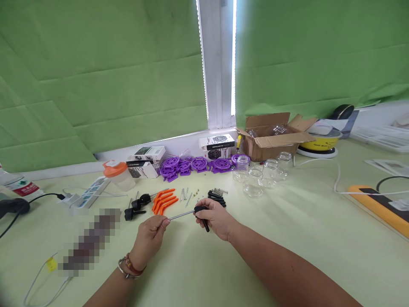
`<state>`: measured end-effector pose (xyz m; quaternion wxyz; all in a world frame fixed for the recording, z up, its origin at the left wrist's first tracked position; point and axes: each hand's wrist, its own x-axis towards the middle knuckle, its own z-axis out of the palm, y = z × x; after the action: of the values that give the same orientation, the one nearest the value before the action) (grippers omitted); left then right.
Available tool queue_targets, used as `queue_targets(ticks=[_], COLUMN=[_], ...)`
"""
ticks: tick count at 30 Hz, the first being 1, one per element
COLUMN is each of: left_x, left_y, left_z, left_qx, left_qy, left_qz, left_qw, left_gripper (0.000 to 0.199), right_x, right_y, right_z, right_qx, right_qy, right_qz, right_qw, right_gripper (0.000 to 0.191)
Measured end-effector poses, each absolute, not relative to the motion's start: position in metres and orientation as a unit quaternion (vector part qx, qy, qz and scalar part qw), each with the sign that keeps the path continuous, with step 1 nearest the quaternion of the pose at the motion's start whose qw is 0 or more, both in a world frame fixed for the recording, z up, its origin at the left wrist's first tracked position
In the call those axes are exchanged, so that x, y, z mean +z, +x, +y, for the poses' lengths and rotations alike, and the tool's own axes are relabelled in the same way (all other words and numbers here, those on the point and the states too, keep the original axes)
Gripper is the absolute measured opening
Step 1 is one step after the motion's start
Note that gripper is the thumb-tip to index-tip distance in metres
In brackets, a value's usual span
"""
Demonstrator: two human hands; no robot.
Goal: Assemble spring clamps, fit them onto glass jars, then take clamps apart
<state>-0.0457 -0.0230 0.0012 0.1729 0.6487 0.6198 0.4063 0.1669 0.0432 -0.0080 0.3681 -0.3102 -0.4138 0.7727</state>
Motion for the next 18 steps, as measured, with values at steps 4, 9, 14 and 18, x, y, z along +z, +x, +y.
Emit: queue_targets(ticks=[4,9,14,18], left_x=[0.0026,0.0037,0.0007,-0.0033], left_y=[-0.0454,-0.0435,-0.0443,-0.0438], left_z=[-0.019,-0.0176,-0.0194,-0.0193], left_qx=[0.385,0.464,0.425,0.454], left_qy=[0.534,0.51,0.515,0.506], left_qz=[0.632,0.582,0.615,0.594], left_qw=[0.409,0.431,0.419,0.43], left_gripper=[0.042,0.025,0.034,0.026], right_x=[-0.007,-0.008,-0.0101,-0.0114], right_y=[0.1681,0.169,0.1677,0.1672], right_z=[0.0431,0.0461,0.0455,0.045], right_qx=[0.755,0.764,0.772,0.773], right_qy=[-0.306,-0.32,-0.322,-0.315], right_qz=[-0.446,-0.42,-0.422,-0.428], right_qw=[0.372,0.371,0.349,0.348], right_gripper=[0.031,0.03,0.032,0.031])
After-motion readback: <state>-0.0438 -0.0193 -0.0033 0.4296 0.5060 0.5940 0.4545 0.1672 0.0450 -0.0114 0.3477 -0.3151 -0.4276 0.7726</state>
